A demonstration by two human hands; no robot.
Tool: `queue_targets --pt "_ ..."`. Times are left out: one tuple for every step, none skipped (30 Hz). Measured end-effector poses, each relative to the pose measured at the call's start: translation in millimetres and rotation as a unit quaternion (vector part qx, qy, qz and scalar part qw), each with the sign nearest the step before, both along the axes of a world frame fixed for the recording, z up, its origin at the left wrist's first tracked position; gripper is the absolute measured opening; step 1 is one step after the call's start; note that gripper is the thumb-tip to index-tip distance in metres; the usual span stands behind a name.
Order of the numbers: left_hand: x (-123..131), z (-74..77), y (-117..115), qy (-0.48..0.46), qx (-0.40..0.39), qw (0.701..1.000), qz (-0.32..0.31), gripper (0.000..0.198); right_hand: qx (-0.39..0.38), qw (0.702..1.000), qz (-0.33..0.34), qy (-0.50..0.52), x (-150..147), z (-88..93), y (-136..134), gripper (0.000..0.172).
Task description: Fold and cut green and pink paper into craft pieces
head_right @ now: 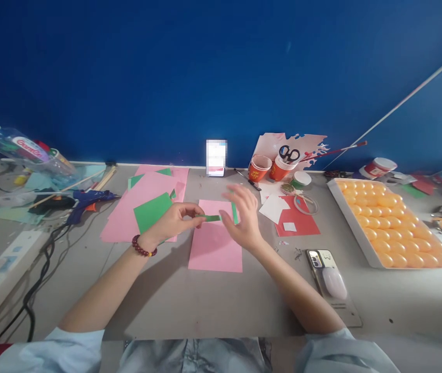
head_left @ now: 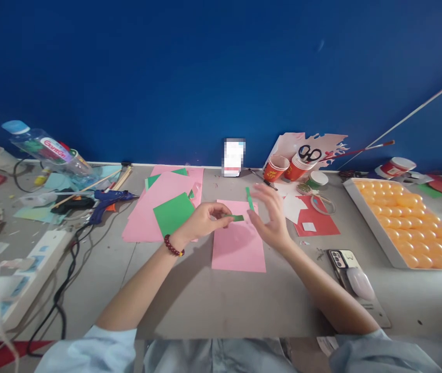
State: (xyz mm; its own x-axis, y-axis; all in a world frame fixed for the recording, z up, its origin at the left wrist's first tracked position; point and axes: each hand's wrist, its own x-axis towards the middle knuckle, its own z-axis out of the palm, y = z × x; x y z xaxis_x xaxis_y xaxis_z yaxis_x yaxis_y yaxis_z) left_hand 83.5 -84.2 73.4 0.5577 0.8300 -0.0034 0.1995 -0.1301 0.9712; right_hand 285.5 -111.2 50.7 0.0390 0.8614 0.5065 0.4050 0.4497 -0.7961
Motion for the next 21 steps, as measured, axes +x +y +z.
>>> queue_targets --pt "0 2.0 -1 0.007 0.005 1.0 -0.011 0.02 -0.006 0.998 0.05 -0.038 0 3.9 -1 0.022" --pt "-1 4.1 -2 0.014 0.009 1.0 -0.02 0.019 -0.019 0.994 0.093 -0.056 -1 6.7 -3 0.016" --pt "-1 6.0 -3 0.019 0.01 0.999 -0.025 0.019 -0.037 0.99 0.125 -0.058 -1 8.4 -4 0.012" --pt "-2 7.9 -4 0.025 0.011 0.999 -0.027 0.018 -0.057 0.987 0.145 -0.048 -2 9.1 -5 0.01" --pt "-2 9.6 -4 0.029 0.013 0.999 -0.028 0.018 -0.079 0.984 0.155 -0.032 -2 9.0 -5 0.009" --pt "-3 11.2 -4 0.033 0.015 0.999 -0.029 0.018 -0.102 0.981 0.161 -0.016 -2 8.4 -5 0.008" --pt "-4 12.5 -4 0.035 0.016 0.999 -0.03 0.018 -0.124 0.978 0.166 -0.002 -2 7.6 -5 0.008" --pt "-5 13.6 -4 0.035 0.017 0.999 -0.031 0.019 -0.141 0.975 0.17 0.011 -1 6.9 -5 0.008" --pt "-6 14.2 -3 0.032 0.019 0.999 -0.029 0.02 -0.153 0.973 0.172 0.023 -1 6.5 -4 0.009" --pt "-8 14.4 -2 0.027 0.021 0.999 -0.024 0.021 -0.161 0.971 0.172 0.033 -1 6.3 -4 0.009" --pt "-9 14.1 -1 0.023 0.023 0.999 -0.015 0.023 -0.165 0.971 0.168 0.042 -1 6.4 -5 0.009" --pt "-11 13.4 1 0.02 0.028 0.999 -0.001 0.023 -0.169 0.971 0.161 0.052 -1 6.8 -5 0.01" --pt "-13 12.1 3 0.022 0.035 0.999 0.017 0.022 -0.174 0.971 0.151 0.062 -1 7.3 -5 0.011" --pt "-15 10.5 5 0.028 0.044 0.998 0.04 0.022 -0.181 0.97 0.142 0.074 -2 8.0 -6 0.012" --pt "-17 8.7 7 0.038 0.054 0.996 0.062 0.024 -0.19 0.969 0.133 0.087 -3 8.6 -7 0.013" --pt "-19 6.8 9 0.048 0.062 0.994 0.081 0.026 -0.2 0.966 0.127 0.103 -3 9.3 -8 0.014" --pt "-19 5.1 10 0.057 0.065 0.992 0.091 0.029 -0.213 0.961 0.126 0.121 -4 9.8 -8 0.016" --pt "-20 3.7 11 0.064 0.065 0.991 0.095 0.032 -0.227 0.955 0.128 0.143 -4 10.3 -9 0.017" --pt "-19 3.0 11 0.066 0.062 0.991 0.094 0.035 -0.24 0.947 0.131 0.166 -5 10.6 -9 0.019" --pt "-18 2.8 11 0.064 0.059 0.992 0.09 0.038 -0.251 0.94 0.135 0.188 -5 10.8 -10 0.02" --pt "-16 3.3 10 0.059 0.056 0.993 0.083 0.039 -0.259 0.934 0.137 0.206 -6 10.8 -10 0.021"
